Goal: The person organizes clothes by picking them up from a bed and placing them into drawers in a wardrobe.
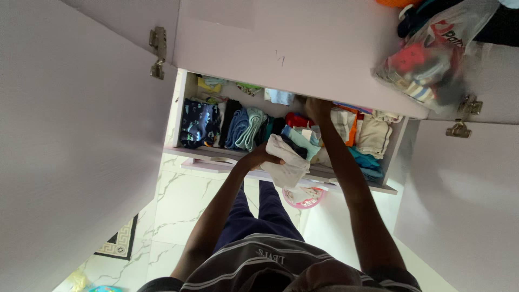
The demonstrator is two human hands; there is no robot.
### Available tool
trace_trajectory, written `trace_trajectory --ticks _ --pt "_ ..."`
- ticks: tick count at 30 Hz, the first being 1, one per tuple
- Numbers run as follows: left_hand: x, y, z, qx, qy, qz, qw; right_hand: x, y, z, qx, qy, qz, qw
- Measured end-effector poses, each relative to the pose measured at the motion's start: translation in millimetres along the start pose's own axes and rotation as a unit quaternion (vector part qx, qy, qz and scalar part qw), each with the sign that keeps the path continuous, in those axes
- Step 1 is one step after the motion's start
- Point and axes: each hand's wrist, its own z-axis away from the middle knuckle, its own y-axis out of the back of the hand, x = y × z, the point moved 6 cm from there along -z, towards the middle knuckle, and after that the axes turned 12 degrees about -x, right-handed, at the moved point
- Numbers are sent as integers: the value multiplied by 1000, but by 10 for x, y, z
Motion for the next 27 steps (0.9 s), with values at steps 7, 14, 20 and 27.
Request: trace_trajectory --ticks 7,14,20,27 --pt "-60 112 -50 20 -15 17 1000 -55 65 -89 3 31 -71 997" --pt "-109 101 34 37 -54 106 992 -295 -11 482 -66 84 -201 974" --pt "146 12 -48 32 -196 326 925 -443 55 1485 -165 116 -220 954" --pt "476 -442 -618 44 -167 261 950 -1069 952 1650 -165 44 -71 983"
